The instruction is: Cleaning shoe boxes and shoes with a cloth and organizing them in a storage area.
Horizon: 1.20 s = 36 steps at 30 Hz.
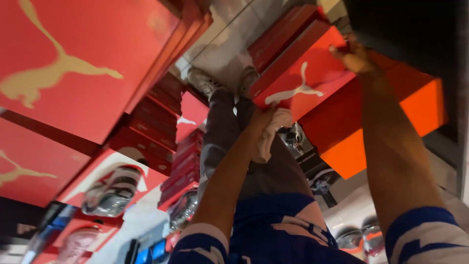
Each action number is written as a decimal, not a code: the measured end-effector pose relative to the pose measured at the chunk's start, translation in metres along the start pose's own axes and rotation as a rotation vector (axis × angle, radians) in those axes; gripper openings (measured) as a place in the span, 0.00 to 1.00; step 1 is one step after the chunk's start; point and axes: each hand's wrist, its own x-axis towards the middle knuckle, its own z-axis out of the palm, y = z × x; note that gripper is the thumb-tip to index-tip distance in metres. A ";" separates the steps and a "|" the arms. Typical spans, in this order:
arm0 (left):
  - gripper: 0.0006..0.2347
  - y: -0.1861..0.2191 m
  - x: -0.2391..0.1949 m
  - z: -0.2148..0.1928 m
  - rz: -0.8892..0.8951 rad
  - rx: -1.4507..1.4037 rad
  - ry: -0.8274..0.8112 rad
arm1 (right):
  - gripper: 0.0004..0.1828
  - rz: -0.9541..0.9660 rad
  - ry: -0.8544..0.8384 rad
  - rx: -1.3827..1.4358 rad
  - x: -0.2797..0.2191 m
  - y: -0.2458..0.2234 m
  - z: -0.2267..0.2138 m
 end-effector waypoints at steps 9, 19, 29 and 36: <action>0.14 -0.037 0.079 0.042 0.001 -0.064 -0.105 | 0.20 0.016 0.154 -0.078 0.054 0.065 -0.008; 0.17 0.017 0.055 0.032 -0.041 0.004 -0.090 | 0.21 0.038 0.154 -0.170 0.082 0.076 0.009; 0.22 0.029 0.059 0.036 -0.071 0.093 -0.075 | 0.13 -0.078 0.176 -0.143 0.080 0.071 -0.001; 0.23 0.001 0.078 0.039 -0.042 0.108 -0.057 | 0.26 0.031 0.127 -0.186 0.079 0.060 -0.001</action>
